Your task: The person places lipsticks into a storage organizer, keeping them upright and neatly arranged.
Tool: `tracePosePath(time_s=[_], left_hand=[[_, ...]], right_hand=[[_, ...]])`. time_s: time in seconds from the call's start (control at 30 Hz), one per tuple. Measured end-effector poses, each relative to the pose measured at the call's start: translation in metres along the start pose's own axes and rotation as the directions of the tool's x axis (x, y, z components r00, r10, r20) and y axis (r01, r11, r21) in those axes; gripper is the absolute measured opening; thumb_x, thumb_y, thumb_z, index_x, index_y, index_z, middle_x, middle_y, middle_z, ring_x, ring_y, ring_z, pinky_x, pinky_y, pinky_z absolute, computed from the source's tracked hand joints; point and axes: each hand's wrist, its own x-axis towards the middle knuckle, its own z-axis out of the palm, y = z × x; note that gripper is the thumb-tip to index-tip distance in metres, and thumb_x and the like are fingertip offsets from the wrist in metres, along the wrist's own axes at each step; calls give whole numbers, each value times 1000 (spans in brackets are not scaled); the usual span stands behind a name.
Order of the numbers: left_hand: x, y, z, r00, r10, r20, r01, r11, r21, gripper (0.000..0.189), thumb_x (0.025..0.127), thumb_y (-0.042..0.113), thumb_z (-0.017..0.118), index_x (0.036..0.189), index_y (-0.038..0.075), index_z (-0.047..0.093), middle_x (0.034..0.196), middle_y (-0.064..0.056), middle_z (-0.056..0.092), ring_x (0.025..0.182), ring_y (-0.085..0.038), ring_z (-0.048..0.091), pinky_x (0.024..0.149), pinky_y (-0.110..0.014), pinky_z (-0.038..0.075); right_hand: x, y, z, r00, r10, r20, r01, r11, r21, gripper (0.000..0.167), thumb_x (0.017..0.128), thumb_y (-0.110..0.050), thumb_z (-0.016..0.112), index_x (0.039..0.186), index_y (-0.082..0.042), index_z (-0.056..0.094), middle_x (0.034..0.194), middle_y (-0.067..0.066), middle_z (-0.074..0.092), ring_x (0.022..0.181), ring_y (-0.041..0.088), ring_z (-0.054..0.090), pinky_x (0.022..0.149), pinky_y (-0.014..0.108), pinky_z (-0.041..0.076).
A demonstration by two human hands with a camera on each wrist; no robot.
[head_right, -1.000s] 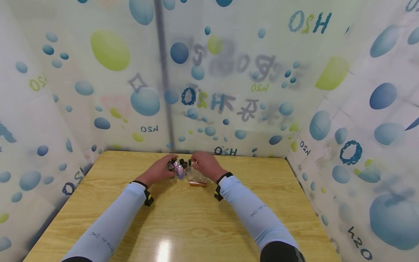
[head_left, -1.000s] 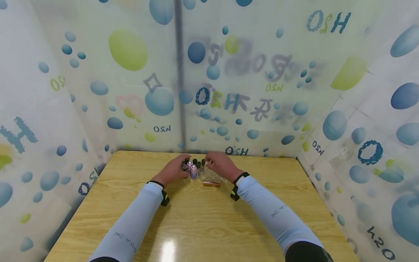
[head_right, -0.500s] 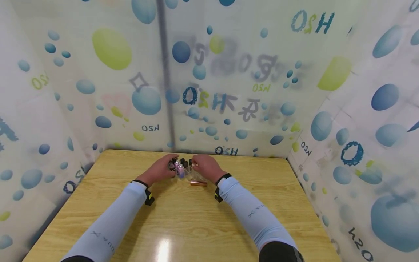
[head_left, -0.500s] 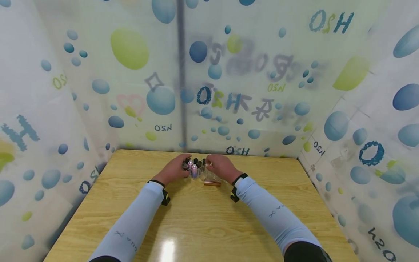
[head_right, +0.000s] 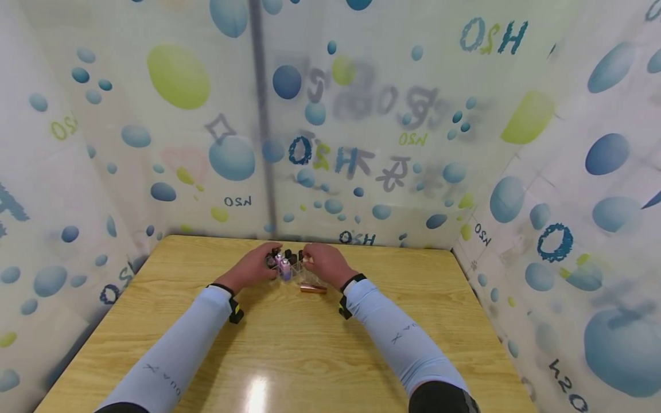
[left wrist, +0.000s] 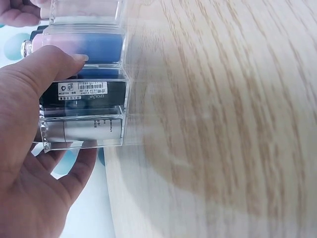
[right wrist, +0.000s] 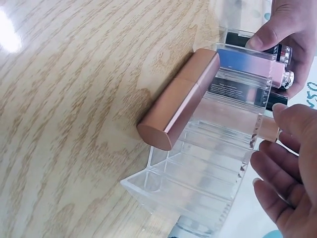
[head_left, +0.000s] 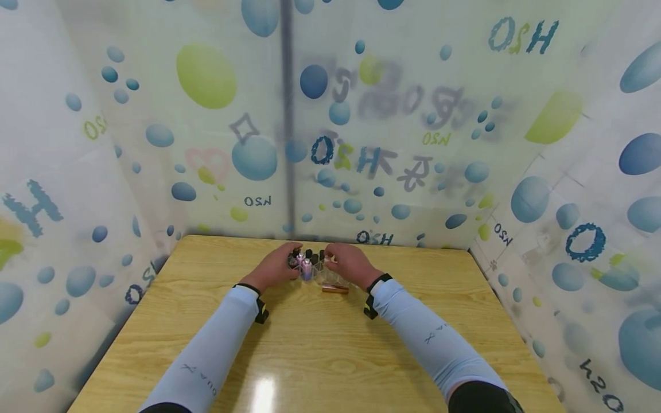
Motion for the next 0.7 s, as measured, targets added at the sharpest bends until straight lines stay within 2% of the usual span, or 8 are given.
tracePosePath(time_s=[0.3,0.47,0.7], left_hand=[[0,1,0,1000,9,3,-9,1000,0,82,96,11,86,167,6,44,170,-20,45,155,-42,45,126,-59,39],[-1,1,2,1000,10,9,-10,1000,4,83,97,11,85,168,6,42,171,-20,44,155,-42,45,126,-58,38],[-2,1,1,1000,-6,-11,6,1000,5,83,97,11,85,168,7,42,171,-20,44,156,-42,44,127,-59,37]], right_hand=[[-13,4,-5,998,51,-36,-47,995,91,31,109,-29,75,131,-7,70,123,8,73,108,24,72,92,43,61],[-25,7,-7,990,105,-90,-92,987,133,34,108,-30,75,133,-7,69,124,7,71,106,24,71,89,43,61],[-45,1,-16,979,116,-167,-93,986,142,31,106,-26,78,128,-6,69,120,7,70,105,25,71,90,44,61]])
